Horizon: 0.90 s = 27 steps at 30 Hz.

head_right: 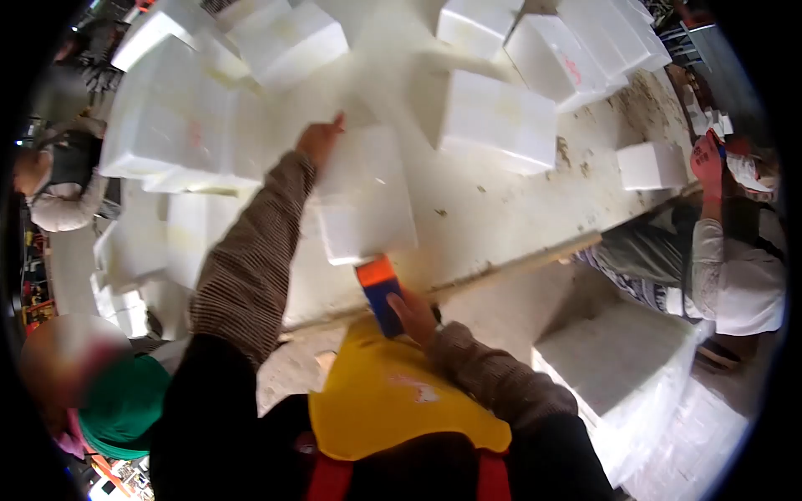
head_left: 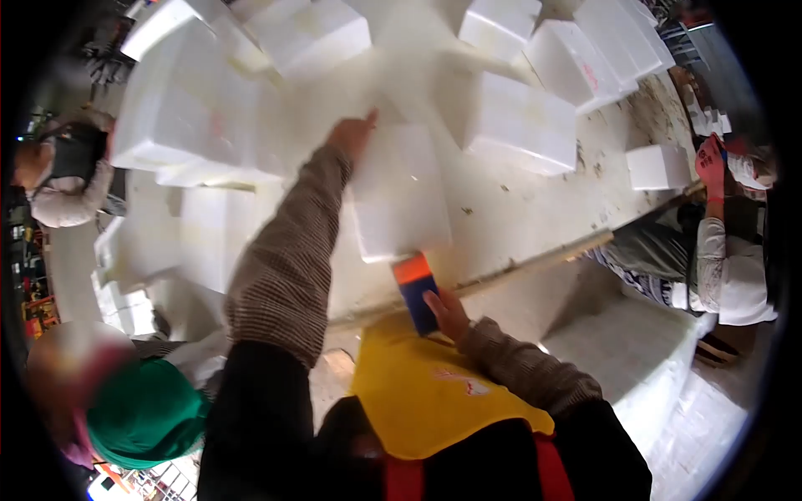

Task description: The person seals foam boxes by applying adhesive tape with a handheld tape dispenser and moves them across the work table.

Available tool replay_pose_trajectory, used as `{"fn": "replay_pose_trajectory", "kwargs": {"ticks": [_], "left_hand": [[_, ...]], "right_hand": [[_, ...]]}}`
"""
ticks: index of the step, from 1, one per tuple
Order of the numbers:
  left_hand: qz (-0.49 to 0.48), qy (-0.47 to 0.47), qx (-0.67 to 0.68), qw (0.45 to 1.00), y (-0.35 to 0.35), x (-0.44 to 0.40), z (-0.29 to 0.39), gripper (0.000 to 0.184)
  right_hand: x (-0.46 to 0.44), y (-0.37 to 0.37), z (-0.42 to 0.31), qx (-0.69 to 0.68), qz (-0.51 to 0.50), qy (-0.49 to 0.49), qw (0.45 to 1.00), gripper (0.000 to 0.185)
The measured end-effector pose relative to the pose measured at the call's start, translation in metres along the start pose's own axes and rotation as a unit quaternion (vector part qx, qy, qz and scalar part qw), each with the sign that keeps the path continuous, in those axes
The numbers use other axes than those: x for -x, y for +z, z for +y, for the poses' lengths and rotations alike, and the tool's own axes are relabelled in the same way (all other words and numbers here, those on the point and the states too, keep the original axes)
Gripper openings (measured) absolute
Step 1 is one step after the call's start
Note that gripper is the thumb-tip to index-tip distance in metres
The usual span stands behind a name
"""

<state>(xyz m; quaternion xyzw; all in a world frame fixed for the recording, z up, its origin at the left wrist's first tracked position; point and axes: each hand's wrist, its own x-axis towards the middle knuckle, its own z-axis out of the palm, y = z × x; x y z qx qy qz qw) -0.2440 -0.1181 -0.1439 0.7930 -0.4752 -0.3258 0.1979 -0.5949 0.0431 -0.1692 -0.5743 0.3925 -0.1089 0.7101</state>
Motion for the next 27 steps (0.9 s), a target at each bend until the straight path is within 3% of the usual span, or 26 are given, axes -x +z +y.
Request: {"fn": "replay_pose_trajectory", "kwargs": {"ticks": [2,5,6,9,11,12,13,15,18,20,21,23,25,27], "left_hand": [[-0.080,-0.140,0.255,0.953,0.025,-0.006,-0.053,0.062],[0.037,-0.011,0.361,0.932,0.035,0.044,-0.062,0.058],[0.019,-0.040,0.456,0.889,0.048,0.049,-0.059,0.060],[-0.001,-0.058,0.498,0.865,0.067,0.039,-0.075,0.069],[0.007,-0.105,0.452,0.886,0.029,0.064,-0.035,0.071],[-0.010,-0.128,0.463,0.877,0.027,0.066,-0.034,0.071],[-0.026,-0.152,0.474,0.867,0.026,0.067,-0.034,0.070],[-0.100,-0.195,0.548,0.807,0.068,0.060,-0.079,0.065],[-0.126,-0.288,0.543,0.779,0.079,0.093,-0.062,0.063],[0.001,-0.308,0.332,0.891,0.070,0.108,-0.055,0.056],[0.092,-0.245,0.095,0.960,0.051,0.124,-0.046,0.054],[0.243,-0.068,0.133,0.958,0.016,0.146,-0.022,0.048],[0.248,0.084,0.470,0.843,-0.004,0.175,0.025,0.033],[0.325,0.138,0.390,0.850,0.019,0.180,0.056,0.022]], "right_hand": [[0.004,-0.003,-0.004,0.029,0.004,-0.018,0.999,0.034],[0.011,-0.005,-0.011,0.045,0.034,-0.040,0.998,0.035],[0.017,-0.004,-0.018,0.061,0.054,-0.043,0.996,0.036],[0.035,-0.017,-0.071,0.128,0.090,-0.054,0.986,0.039],[0.002,-0.032,-0.139,0.182,0.082,-0.067,0.978,0.044],[-0.015,-0.047,-0.163,0.201,0.017,0.002,0.979,0.047],[-0.021,-0.047,-0.217,0.193,-0.012,0.006,0.981,0.050],[-0.028,-0.043,-0.268,0.025,-0.070,0.120,0.990,0.046],[-0.045,-0.046,-0.295,-0.055,-0.140,0.183,0.971,0.043],[-0.068,-0.046,-0.298,-0.080,-0.175,0.215,0.957,0.041],[-0.077,-0.046,-0.298,-0.087,-0.182,0.221,0.954,0.041],[-0.093,-0.039,-0.292,-0.103,-0.199,0.231,0.947,0.039],[-0.101,-0.030,-0.288,-0.112,-0.201,0.228,0.946,0.038],[-0.110,-0.023,-0.288,-0.118,-0.199,0.225,0.947,0.038]]}}
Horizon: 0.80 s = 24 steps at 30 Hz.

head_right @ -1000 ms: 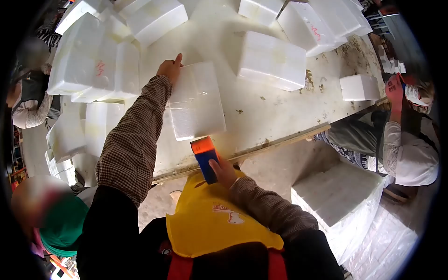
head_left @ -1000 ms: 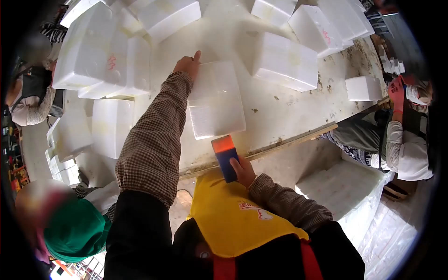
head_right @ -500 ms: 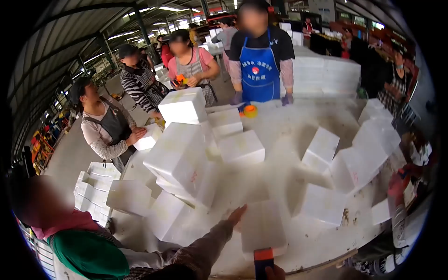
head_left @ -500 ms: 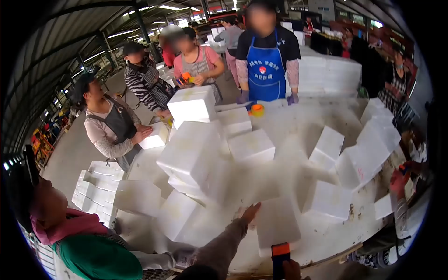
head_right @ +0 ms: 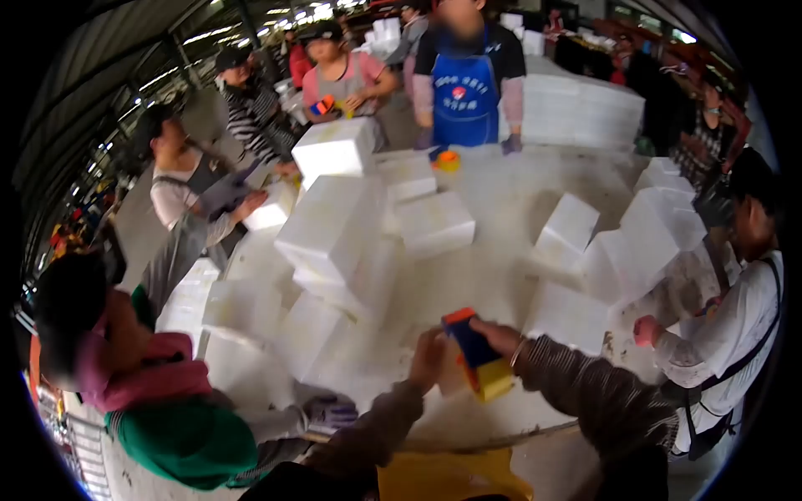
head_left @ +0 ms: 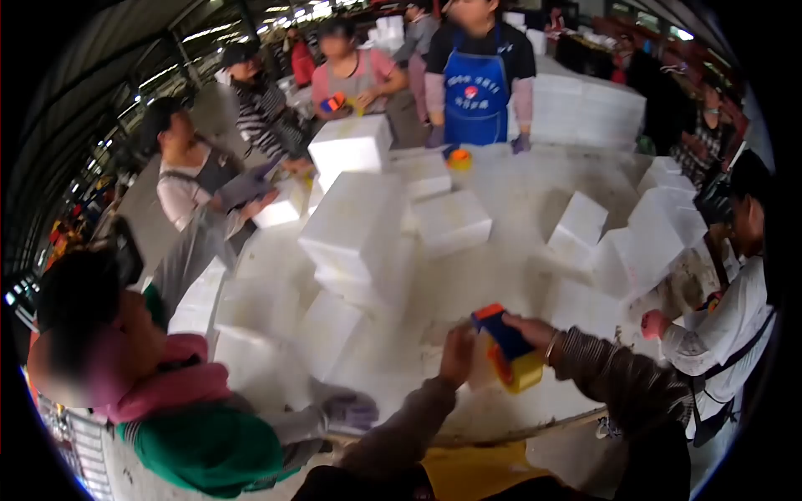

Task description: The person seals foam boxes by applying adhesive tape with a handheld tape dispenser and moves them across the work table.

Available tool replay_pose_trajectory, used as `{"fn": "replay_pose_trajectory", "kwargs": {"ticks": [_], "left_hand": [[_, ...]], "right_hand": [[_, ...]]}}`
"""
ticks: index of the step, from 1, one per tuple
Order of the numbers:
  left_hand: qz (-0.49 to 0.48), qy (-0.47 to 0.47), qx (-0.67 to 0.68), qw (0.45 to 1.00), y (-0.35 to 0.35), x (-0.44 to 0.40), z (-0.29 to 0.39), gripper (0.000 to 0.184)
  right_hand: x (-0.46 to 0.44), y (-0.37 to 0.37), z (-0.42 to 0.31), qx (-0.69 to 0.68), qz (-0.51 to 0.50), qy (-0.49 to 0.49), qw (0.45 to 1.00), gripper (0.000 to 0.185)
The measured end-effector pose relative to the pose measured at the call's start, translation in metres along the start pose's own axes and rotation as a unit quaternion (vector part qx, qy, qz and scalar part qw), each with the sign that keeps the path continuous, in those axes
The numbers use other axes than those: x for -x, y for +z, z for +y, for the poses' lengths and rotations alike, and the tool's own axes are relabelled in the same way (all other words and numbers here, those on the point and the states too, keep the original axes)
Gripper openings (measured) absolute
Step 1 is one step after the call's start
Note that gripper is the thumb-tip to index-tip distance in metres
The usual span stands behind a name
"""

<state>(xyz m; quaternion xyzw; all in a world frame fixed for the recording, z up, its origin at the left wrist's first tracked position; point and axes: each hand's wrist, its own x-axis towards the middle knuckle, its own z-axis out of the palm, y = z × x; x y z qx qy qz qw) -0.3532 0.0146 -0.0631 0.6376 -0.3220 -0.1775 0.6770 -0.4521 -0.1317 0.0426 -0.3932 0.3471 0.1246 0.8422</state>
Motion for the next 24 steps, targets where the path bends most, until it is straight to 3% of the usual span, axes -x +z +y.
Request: {"fn": "replay_pose_trajectory", "kwargs": {"ticks": [2,6,9,13,15,16,18,20,22,24], "left_hand": [[0.072,0.054,-0.172,0.981,0.012,0.000,-0.012,0.019],[0.071,-0.026,-0.197,0.978,0.011,-0.015,-0.015,0.016],[0.038,0.073,-0.283,0.956,0.005,-0.031,-0.069,0.016],[0.018,0.076,-0.260,0.962,0.005,-0.041,-0.060,0.019],[0.041,0.093,-0.241,0.965,-0.002,-0.051,-0.042,0.022],[0.015,0.001,-0.225,0.974,-0.005,-0.056,-0.027,0.022],[0.022,-0.002,-0.254,0.967,-0.008,-0.068,-0.033,0.023],[0.016,-0.007,-0.269,0.963,0.000,-0.065,-0.031,0.024],[-0.001,-0.008,-0.259,0.966,-0.002,-0.062,-0.023,0.024],[-0.014,-0.011,-0.265,0.964,-0.002,-0.060,-0.022,0.025]], "right_hand": [[-0.009,-0.003,-0.007,-0.003,-0.010,0.001,1.000,0.037],[-0.023,-0.014,-0.012,-0.058,-0.063,-0.009,0.996,0.040],[-0.020,-0.010,-0.004,-0.076,-0.055,-0.032,0.995,0.040],[0.010,0.007,0.019,-0.061,0.033,-0.050,0.996,0.044],[0.018,0.019,0.049,0.018,0.112,-0.082,0.990,0.052],[0.013,0.009,0.083,0.049,0.139,-0.052,0.988,0.055],[0.027,0.015,0.127,0.118,0.198,0.023,0.973,0.058],[0.070,0.021,0.149,0.156,0.200,0.022,0.967,0.056],[0.090,0.019,0.182,0.162,0.149,-0.077,0.972,0.052],[0.085,0.011,0.221,0.170,0.181,-0.135,0.959,0.048]]}}
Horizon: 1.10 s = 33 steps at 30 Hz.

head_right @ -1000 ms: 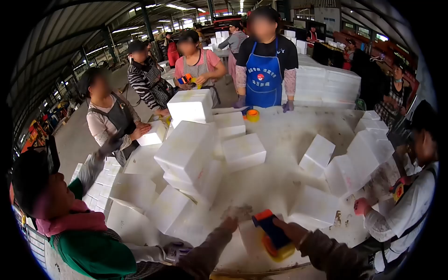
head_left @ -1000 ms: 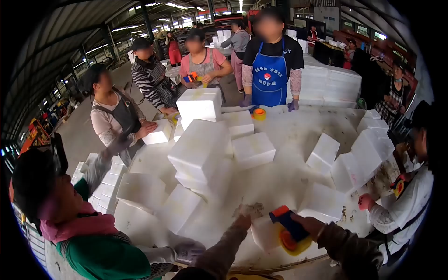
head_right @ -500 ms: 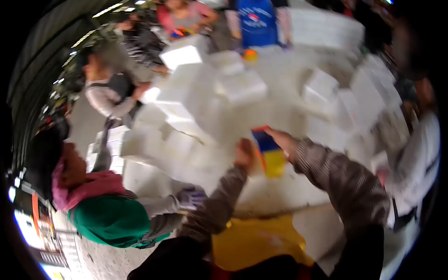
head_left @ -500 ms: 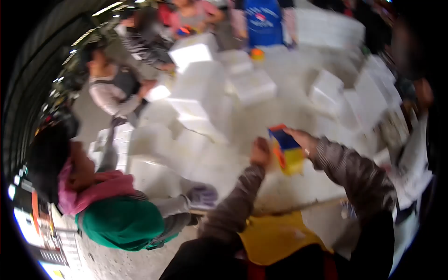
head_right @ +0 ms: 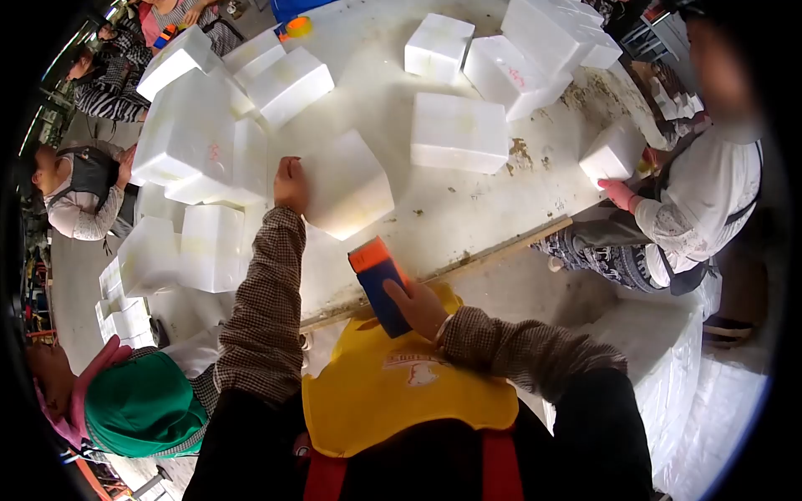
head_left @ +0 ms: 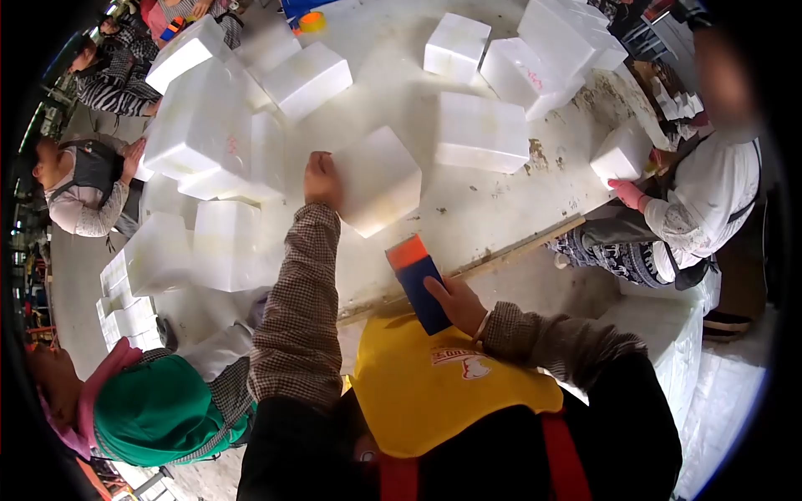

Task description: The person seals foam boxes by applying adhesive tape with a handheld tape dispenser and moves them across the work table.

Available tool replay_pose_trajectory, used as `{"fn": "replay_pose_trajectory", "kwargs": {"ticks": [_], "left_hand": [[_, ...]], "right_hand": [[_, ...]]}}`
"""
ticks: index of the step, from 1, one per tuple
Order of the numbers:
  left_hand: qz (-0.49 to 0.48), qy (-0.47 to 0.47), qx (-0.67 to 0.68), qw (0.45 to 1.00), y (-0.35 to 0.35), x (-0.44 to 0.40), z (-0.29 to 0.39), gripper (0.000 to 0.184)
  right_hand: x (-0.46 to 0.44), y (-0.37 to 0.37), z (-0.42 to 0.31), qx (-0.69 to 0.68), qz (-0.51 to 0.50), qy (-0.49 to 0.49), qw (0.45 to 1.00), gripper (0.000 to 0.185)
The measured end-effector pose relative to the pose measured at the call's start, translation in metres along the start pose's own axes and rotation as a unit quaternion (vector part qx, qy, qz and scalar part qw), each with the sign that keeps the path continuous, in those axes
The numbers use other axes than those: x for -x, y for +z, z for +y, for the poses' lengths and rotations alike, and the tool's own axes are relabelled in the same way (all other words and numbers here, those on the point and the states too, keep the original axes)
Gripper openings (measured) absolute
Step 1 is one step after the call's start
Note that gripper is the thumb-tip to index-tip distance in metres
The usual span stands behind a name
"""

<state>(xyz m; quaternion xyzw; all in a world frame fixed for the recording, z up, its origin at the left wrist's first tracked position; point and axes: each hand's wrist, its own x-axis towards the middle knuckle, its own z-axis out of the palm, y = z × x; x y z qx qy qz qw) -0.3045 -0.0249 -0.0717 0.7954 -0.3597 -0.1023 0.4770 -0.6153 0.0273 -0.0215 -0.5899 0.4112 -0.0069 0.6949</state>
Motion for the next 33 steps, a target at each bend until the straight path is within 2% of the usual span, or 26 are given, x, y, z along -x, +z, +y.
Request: {"fn": "replay_pose_trajectory", "kwargs": {"ticks": [4,7,11,14,16,18,19,20,21,22,23,24,25,26,28,29,31,32,33], "left_hand": [[0.006,0.012,-0.031,0.999,0.003,0.008,0.000,0.025],[0.006,0.007,-0.055,0.998,0.003,0.013,0.004,0.025],[0.015,0.017,-0.044,0.999,0.004,0.017,0.002,0.025],[0.019,0.025,-0.070,0.997,0.004,0.012,-0.004,0.025],[0.001,0.006,-0.078,0.997,0.005,0.016,-0.005,0.024],[-0.017,-0.009,-0.187,0.982,-0.006,0.021,0.025,0.028],[-0.031,0.019,-0.254,0.966,-0.008,0.029,0.032,0.031],[-0.040,0.049,-0.320,0.945,-0.010,0.037,0.039,0.035],[-0.003,0.150,-0.344,0.927,-0.002,0.024,0.019,0.041],[0.044,0.246,-0.373,0.894,0.005,0.013,-0.002,0.048],[-0.005,0.175,-0.203,0.963,-0.008,0.005,0.030,0.058],[-0.136,0.046,-0.093,0.985,-0.022,-0.009,0.056,0.070],[-0.146,0.010,-0.055,0.988,-0.010,-0.025,0.044,0.074],[-0.254,-0.068,0.031,0.964,0.002,-0.040,0.034,0.078],[-0.454,0.014,-0.153,0.878,0.011,-0.039,0.028,0.092],[-0.427,0.023,-0.140,0.893,0.001,-0.023,0.037,0.094],[-0.367,0.038,-0.099,0.924,-0.016,0.020,0.041,0.093],[-0.318,0.027,-0.059,0.946,-0.034,0.046,0.047,0.090],[-0.277,0.009,-0.034,0.960,-0.052,0.070,0.052,0.087]], "right_hand": [[-0.010,-0.007,0.035,0.034,0.055,-0.092,0.994,0.042],[-0.011,-0.008,0.035,-0.072,0.021,-0.094,0.993,0.046],[-0.110,-0.019,0.058,0.141,0.008,0.017,0.990,0.063],[-0.108,-0.018,-0.014,0.256,0.021,0.082,0.963,0.058],[-0.097,-0.015,-0.018,0.366,0.038,0.036,0.929,0.048],[-0.089,-0.026,-0.002,0.465,-0.015,0.034,0.884,0.031],[-0.086,-0.031,0.006,0.511,-0.041,0.028,0.858,0.024],[-0.084,-0.037,0.026,0.531,0.005,-0.001,0.848,0.023],[-0.080,-0.042,0.046,0.548,0.051,-0.028,0.834,0.023],[-0.078,-0.045,0.046,0.397,0.137,0.059,0.906,0.035],[-0.087,-0.043,0.053,0.150,0.142,0.095,0.974,0.040],[-0.095,-0.042,0.059,-0.102,0.173,0.128,0.971,0.045],[-0.111,-0.033,0.066,-0.420,0.127,0.117,0.891,0.038],[-0.124,-0.022,0.053,-0.438,0.113,0.130,0.882,0.037],[-0.152,-0.008,0.044,-0.461,0.095,0.129,0.873,0.037],[-0.161,-0.002,0.052,-0.435,0.097,0.088,0.891,0.038],[-0.183,0.005,0.082,-0.225,0.148,-0.069,0.961,0.042],[-0.187,0.008,0.093,-0.145,0.175,-0.129,0.965,0.045],[-0.152,0.025,0.043,-0.345,0.126,-0.024,0.930,0.044]]}}
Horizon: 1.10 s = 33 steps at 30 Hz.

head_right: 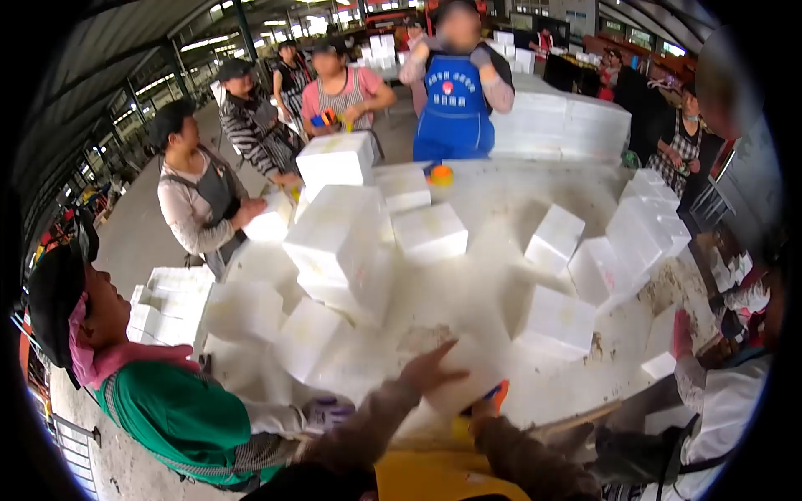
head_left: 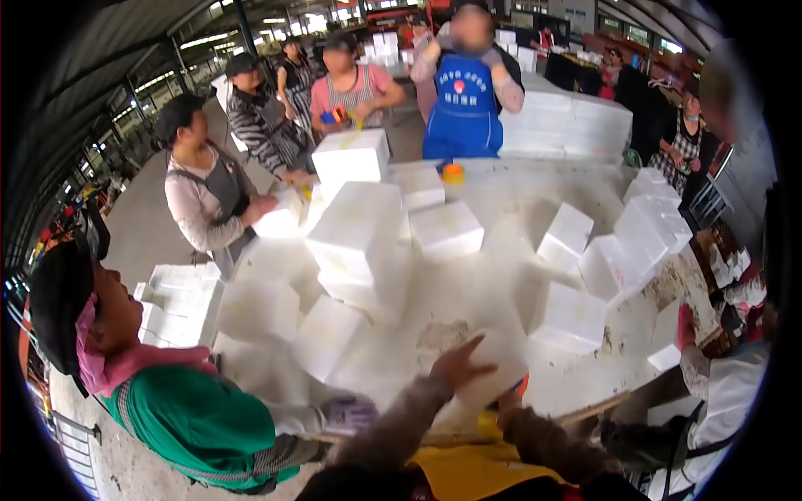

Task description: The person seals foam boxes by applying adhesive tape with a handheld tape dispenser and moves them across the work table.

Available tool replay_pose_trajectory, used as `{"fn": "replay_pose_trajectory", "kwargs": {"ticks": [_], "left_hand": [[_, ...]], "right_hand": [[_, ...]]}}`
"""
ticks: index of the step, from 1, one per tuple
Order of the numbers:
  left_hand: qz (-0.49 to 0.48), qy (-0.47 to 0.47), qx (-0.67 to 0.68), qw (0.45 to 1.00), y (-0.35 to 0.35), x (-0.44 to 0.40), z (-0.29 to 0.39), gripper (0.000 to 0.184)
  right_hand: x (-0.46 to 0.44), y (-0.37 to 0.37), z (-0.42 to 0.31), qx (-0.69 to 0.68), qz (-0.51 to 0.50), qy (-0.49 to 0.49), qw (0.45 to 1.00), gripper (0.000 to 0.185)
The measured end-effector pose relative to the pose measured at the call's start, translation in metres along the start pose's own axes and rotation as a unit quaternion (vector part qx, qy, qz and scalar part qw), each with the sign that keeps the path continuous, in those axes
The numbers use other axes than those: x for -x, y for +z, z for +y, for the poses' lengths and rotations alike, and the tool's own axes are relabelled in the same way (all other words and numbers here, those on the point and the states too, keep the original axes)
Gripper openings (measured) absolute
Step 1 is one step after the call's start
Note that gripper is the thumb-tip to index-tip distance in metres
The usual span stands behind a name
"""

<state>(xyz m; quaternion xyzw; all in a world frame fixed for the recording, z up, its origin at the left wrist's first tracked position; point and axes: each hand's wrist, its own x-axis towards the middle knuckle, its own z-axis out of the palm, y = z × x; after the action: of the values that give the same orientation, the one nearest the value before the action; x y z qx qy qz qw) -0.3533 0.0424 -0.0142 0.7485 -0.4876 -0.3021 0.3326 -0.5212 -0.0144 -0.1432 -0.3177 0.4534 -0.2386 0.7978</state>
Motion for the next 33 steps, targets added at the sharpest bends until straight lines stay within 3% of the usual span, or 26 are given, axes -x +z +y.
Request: {"fn": "replay_pose_trajectory", "kwargs": {"ticks": [1,3,5,6,7,8,10,12,15,17,21,25,28,29,31,33], "left_hand": [[0.043,-0.022,0.027,0.998,-0.008,0.030,0.005,0.085],[0.125,-0.092,0.042,0.987,-0.030,0.081,0.013,0.078],[0.174,-0.110,0.017,0.978,-0.039,0.130,-0.046,0.065],[0.229,-0.105,0.095,0.963,-0.048,0.150,-0.064,0.058],[0.282,-0.091,0.171,0.940,-0.056,0.171,-0.082,0.051],[0.359,-0.102,0.338,0.864,-0.071,0.186,-0.061,0.046],[0.399,-0.027,0.491,0.774,-0.083,0.199,-0.053,0.050],[0.449,0.002,0.554,0.702,-0.079,0.193,-0.079,0.062],[0.415,0.103,0.668,0.609,-0.087,0.167,-0.111,0.059],[0.396,0.094,0.705,0.581,-0.096,0.148,-0.131,0.053],[0.377,0.011,0.717,0.586,-0.107,0.131,-0.164,0.041],[0.275,-0.189,0.672,0.661,-0.089,0.141,-0.195,0.031],[0.121,-0.304,0.614,0.718,-0.062,0.146,-0.203,0.024],[0.051,-0.325,0.590,0.738,-0.048,0.145,-0.199,0.022],[-0.059,-0.304,0.537,0.785,0.001,0.118,-0.171,0.020],[-0.078,-0.242,0.443,0.860,0.055,0.042,-0.111,0.033]], "right_hand": [[0.008,0.013,-0.010,-0.061,-0.019,-0.011,0.998,0.046],[0.072,0.077,-0.071,-0.350,-0.238,0.070,0.903,0.055],[0.086,0.107,-0.071,-0.197,-0.288,-0.018,0.937,0.051],[0.086,0.119,-0.054,0.232,-0.222,-0.207,0.924,0.049],[0.092,0.136,-0.046,0.403,-0.172,-0.299,0.848,0.048],[0.096,0.156,-0.041,0.496,-0.138,-0.356,0.780,0.047],[0.110,0.183,-0.044,0.458,-0.188,-0.384,0.780,0.048],[0.120,0.203,-0.048,0.393,-0.246,-0.399,0.791,0.049],[0.104,0.185,-0.048,0.327,-0.321,-0.389,0.799,0.045],[0.088,0.152,-0.056,0.336,-0.334,-0.330,0.817,0.044],[0.058,0.077,-0.060,0.316,-0.150,-0.361,0.865,0.049],[0.074,-0.038,-0.046,0.473,0.098,-0.227,0.846,0.049],[0.068,-0.087,-0.055,0.271,0.228,-0.254,0.900,0.039],[0.071,-0.095,-0.066,0.215,0.273,-0.228,0.910,0.035],[0.059,-0.135,-0.066,0.271,0.365,-0.231,0.860,0.034],[0.034,-0.173,-0.083,0.295,0.414,-0.285,0.812,0.035]]}}
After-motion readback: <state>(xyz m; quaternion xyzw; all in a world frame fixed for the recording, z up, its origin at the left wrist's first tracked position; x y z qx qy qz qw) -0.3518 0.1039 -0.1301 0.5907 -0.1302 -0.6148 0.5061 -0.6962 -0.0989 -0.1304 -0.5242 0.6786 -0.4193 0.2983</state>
